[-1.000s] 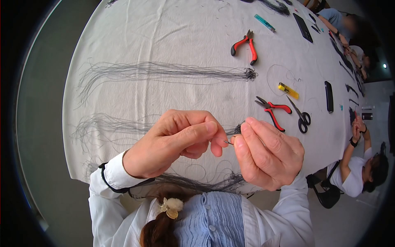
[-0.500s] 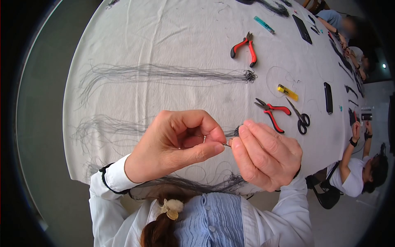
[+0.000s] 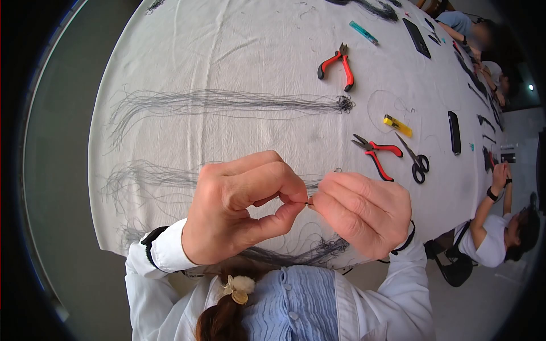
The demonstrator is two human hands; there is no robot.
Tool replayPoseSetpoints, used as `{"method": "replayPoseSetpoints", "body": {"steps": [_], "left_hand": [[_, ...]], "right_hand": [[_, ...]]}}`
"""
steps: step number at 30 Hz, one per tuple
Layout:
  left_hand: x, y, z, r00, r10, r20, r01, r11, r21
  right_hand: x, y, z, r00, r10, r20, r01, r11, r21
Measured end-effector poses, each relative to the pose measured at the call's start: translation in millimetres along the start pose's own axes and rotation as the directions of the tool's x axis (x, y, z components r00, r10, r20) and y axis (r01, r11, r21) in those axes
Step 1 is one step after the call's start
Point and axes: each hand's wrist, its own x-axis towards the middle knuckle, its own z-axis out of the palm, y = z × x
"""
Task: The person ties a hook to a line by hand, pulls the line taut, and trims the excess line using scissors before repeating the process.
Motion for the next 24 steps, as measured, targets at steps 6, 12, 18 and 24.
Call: {"method": "replayPoseSetpoints", "body": {"steps": [6,12,18,24], "left_hand": [[-1,-1,3,0.992,0.119,-0.043,-0.109,0.977,0.185],[1,-5,6,0.958,0.285,-0.033,-0.268,0.928,0.26],[1,-7,7,0.951,0.295,-0.088,-0.269,0.936,0.225],[1,-2,-5,0.992,-0.124,0.017,0.125,0.989,-0.081]], "right_hand": [[9,-5,-10,0.699,0.537,0.472,-0.708,0.428,0.561],[5,8,-9,0.352,0.314,0.882,-0.645,-0.601,0.472],[7,5,-11,0.37,0.316,0.874,-0.597,-0.64,0.484],[9,-2,-13,0.476,0.586,0.656,-0.728,-0.156,0.667]]}}
